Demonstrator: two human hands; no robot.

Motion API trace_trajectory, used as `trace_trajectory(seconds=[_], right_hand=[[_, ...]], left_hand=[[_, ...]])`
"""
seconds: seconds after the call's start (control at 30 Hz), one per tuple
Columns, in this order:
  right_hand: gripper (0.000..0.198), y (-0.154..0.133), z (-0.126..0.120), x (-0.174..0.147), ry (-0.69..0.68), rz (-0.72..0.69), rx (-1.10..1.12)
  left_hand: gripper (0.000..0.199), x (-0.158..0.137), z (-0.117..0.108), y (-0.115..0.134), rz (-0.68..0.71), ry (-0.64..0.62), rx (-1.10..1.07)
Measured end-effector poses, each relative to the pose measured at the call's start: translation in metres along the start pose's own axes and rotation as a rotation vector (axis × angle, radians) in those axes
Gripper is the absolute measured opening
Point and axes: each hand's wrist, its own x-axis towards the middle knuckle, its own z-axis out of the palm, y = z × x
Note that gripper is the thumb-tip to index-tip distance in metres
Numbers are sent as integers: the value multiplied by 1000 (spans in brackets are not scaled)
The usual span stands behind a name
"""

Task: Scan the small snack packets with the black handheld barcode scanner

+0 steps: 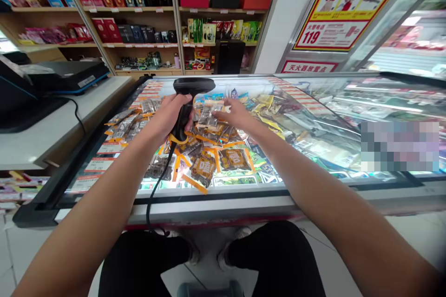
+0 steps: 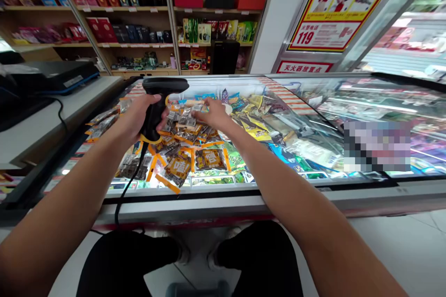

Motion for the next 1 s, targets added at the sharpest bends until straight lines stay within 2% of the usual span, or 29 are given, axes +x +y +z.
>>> trace_trajectory(seconds=[0.2, 0.37, 0.6, 1.0], right_hand=[[43, -5, -20, 7, 31, -1, 347], [42, -6, -29, 10, 162, -12, 367], [43, 5, -33, 18, 211, -4, 447], [32, 8, -36, 22, 222, -16, 498]], left_hand=[[33, -3, 8, -7, -17, -40, 25], [40, -8, 11, -8, -40, -151, 95], [45, -17, 15, -9, -55, -340, 243], [45, -15, 11, -7, -4, -380, 289]])
